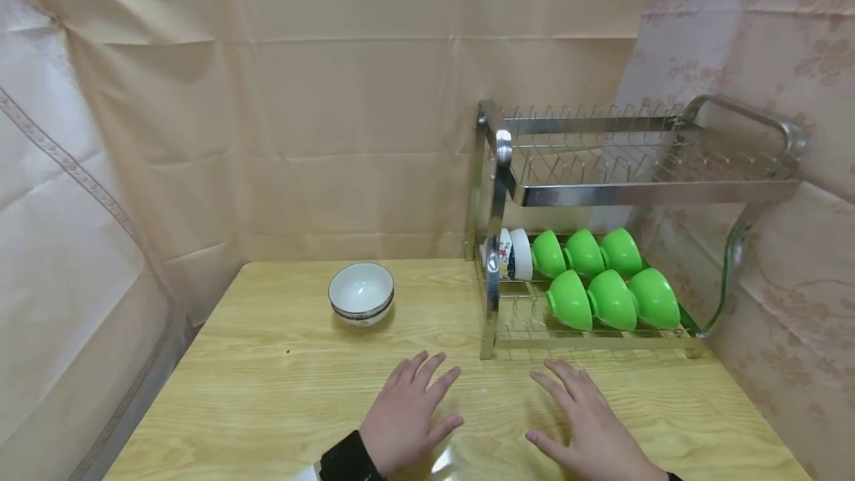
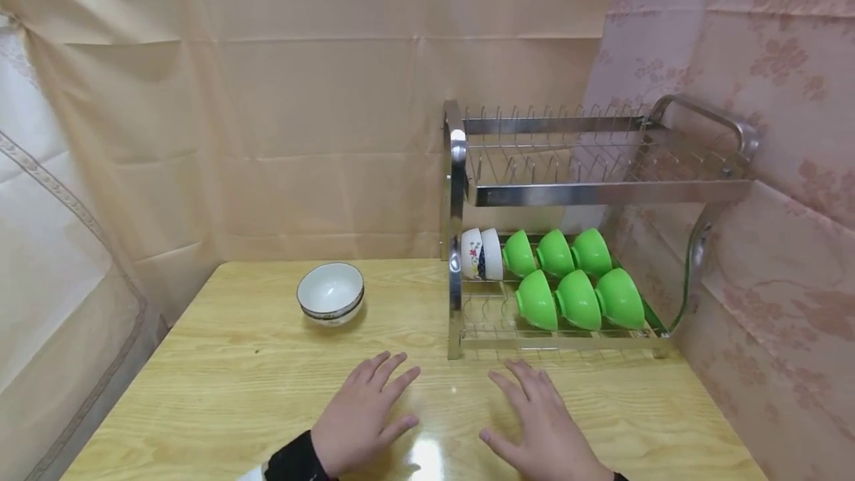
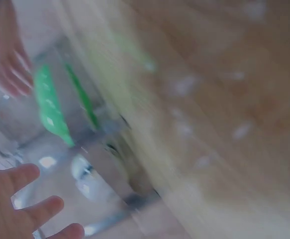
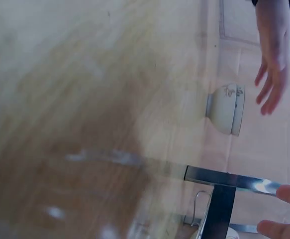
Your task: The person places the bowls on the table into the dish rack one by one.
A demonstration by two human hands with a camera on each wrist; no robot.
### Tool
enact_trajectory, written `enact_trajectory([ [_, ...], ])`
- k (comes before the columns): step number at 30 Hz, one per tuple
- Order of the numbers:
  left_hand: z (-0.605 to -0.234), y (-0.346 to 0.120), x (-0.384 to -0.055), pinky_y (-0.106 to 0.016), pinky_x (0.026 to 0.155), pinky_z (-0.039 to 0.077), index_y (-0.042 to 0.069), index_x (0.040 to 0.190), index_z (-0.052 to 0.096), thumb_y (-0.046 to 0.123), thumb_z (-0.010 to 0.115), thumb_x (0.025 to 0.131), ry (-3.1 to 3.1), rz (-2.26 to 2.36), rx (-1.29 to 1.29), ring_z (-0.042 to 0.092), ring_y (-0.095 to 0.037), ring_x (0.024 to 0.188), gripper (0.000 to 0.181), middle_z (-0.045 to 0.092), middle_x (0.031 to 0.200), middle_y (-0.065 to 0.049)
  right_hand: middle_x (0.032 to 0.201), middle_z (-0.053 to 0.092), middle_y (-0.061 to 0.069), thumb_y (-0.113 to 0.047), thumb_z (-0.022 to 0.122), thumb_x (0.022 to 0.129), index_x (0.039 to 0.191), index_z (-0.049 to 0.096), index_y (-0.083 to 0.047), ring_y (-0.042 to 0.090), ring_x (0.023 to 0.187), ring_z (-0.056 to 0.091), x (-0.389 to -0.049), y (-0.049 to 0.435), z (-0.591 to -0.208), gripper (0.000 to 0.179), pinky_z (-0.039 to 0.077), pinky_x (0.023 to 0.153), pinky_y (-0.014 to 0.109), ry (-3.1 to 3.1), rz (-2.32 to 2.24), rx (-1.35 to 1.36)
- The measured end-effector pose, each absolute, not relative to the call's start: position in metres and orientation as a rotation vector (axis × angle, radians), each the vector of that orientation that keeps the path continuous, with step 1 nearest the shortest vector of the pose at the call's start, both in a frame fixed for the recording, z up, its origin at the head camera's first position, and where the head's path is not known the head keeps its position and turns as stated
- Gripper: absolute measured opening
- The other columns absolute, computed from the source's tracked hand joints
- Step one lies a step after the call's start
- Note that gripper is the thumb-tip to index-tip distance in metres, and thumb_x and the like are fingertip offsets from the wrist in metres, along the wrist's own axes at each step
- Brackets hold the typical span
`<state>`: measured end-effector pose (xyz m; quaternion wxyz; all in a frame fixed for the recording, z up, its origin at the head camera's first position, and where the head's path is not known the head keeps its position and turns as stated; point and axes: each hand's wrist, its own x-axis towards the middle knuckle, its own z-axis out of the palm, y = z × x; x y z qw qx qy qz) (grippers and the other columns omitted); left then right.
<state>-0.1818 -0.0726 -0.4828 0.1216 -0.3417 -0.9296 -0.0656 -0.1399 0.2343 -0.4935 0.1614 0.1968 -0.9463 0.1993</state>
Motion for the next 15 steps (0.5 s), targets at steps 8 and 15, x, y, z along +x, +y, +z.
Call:
enact_trajectory([
  [8, -0.476, -0.118, -0.252, -0.056, 0.109, 0.035, 0.013, 0.144, 0.050, 0.053, 0.060, 0.094, -2.688, -0.130, -0.768, 0.044, -0.039, 0.133, 0.065, 0.047, 0.146, -0.017, 0.140, 0.053, 0.013, -0.052, 0.083, 0.074, 0.136, 0.058, -0.016, 0.035, 0.127, 0.049, -0.131, 0.232, -0.506, 0.076, -0.005, 0.115, 0.017, -2.618, 0.459, 0.629],
  [15, -0.463, -0.150, -0.299, -0.055, 0.107, 0.036, 0.006, 0.136, 0.057, 0.036, 0.069, 0.092, -2.768, -0.102, -0.551, 0.051, -0.039, 0.125, 0.054, 0.058, 0.133, -0.018, 0.139, 0.054, 0.011, -0.054, 0.082, 0.073, 0.135, 0.059, -0.017, 0.033, 0.124, 0.051, -0.125, 0.234, -0.513, 0.076, -0.006, 0.115, 0.017, -2.608, 0.440, 0.631],
])
